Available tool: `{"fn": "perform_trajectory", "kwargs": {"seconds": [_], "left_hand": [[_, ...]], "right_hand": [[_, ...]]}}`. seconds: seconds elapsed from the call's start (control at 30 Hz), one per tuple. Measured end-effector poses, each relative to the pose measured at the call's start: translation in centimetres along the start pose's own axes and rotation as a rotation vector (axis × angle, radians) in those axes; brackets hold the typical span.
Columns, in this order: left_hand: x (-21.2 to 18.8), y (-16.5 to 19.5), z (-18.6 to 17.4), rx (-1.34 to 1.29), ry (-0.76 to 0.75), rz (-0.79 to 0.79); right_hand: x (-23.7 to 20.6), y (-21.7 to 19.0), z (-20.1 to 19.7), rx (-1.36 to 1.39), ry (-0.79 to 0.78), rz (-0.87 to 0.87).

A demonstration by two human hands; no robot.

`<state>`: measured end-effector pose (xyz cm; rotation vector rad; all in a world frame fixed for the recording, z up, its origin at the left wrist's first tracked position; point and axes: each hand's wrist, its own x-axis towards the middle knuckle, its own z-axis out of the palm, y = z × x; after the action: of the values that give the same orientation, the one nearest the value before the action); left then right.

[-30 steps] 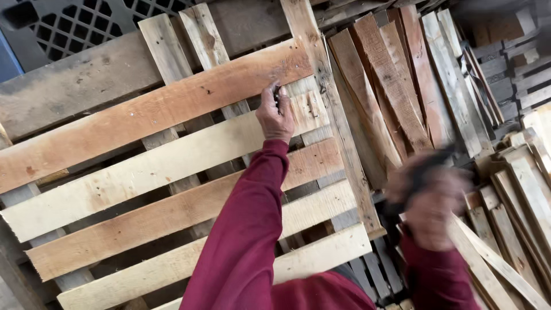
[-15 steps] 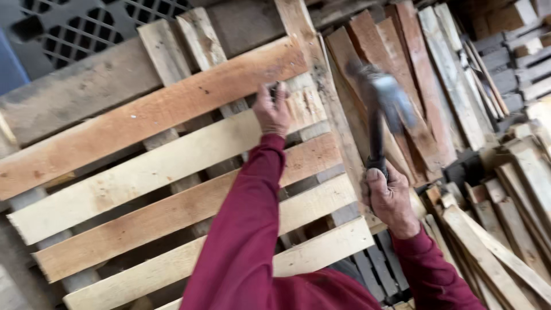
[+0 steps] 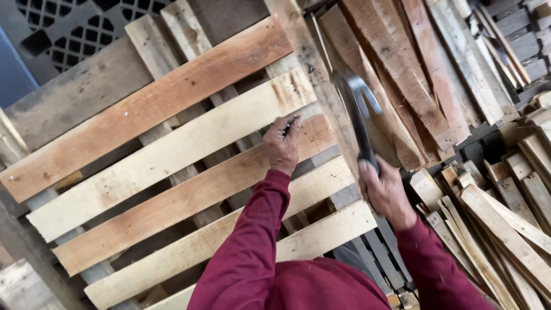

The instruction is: The person hammers nails into wooden pallets, driving nails through the top boards into the stringers. They take nails from a wooden box, position planks on the pallet frame, and press boards into place between hammering.

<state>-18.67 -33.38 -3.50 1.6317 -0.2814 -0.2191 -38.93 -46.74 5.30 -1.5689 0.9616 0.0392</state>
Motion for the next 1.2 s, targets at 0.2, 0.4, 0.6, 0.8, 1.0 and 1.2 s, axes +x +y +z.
{"fn": "perform_trajectory", "kwargs": {"seconds": [0.2,0.4,0.6,0.8,1.0,1.2], "left_hand": [[0.3,-1.2,2.4,0.167,-0.130,0.101],[0.3,-1.8,3.3,0.188,-0.134,0.222],[-0.5,-4.9,3.5,0.270,-0.163,0.214],[0.1,-7.2,4.4,-0.896,-0.195,-0.410],[-1.4,-3.2,0.9,0.508,0.037,0.313],[-1.5,-0.1,-0.6,0.780,0.079,0.352]], "right_hand": [[-5.2,3.4,1.8,0.025,-0.037,0.212],[-6.2,4.0,1.3,0.089,-0.009,0.171],[-5.2,2.3,0.7,0.032,-0.065,-0.249],[-4.0,0.9,-0.1,-0.085,-0.077,0.146],[-6.9,2.7,-0.6,0.233,-0.061,-0.162],[-5.7,6.4,1.1,0.053,-0.036,0.227]]}}
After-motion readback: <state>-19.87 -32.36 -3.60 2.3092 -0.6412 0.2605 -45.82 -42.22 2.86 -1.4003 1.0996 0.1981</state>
